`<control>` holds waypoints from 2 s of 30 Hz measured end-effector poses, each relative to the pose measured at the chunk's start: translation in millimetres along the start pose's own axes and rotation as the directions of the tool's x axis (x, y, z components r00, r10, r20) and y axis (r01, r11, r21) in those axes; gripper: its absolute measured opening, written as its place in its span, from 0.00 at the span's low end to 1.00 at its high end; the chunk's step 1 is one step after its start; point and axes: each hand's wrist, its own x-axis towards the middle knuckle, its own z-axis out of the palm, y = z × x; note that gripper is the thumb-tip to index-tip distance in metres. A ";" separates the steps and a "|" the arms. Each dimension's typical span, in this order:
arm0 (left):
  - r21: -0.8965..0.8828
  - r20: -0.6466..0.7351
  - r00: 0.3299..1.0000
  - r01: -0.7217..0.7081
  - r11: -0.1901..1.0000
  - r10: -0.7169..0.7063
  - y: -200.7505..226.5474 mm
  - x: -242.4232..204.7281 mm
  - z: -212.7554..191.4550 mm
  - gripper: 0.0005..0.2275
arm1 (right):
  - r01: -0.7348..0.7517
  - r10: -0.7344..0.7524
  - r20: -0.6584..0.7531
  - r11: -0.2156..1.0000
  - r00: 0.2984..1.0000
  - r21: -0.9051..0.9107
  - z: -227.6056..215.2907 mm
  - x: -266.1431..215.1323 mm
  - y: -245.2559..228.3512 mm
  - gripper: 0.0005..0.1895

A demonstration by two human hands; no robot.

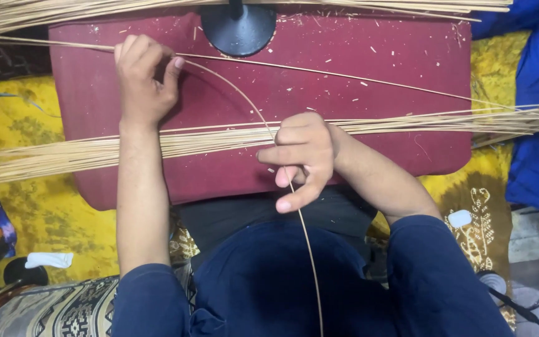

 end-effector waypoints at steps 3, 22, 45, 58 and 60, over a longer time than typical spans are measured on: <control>-0.009 0.018 1.000 0.014 1.000 -0.014 0.2 -0.1 -0.5 0.06 | -0.005 0.006 -0.014 0.998 1.000 0.060 -2.6 -0.7 -1.7 0.22; -0.001 0.057 0.998 0.027 1.000 -0.027 7.1 1.8 -3.1 0.07 | -0.113 0.113 -0.002 0.993 0.994 0.042 -2.8 -3.3 2.7 0.28; -0.046 0.063 0.998 0.025 0.999 -0.022 8.4 1.4 -5.0 0.04 | -0.279 0.308 -0.035 0.900 0.951 0.336 -5.3 17.8 -5.0 0.15; -0.022 0.022 1.000 0.017 1.000 -0.016 8.1 2.5 -6.0 0.03 | -0.325 0.491 -0.422 0.854 0.763 0.406 7.8 -49.2 37.3 0.29; -0.030 0.012 1.000 0.006 1.000 -0.005 7.9 1.0 -4.3 0.04 | -0.528 0.752 -0.486 0.659 0.446 0.535 -12.2 -38.9 28.8 0.18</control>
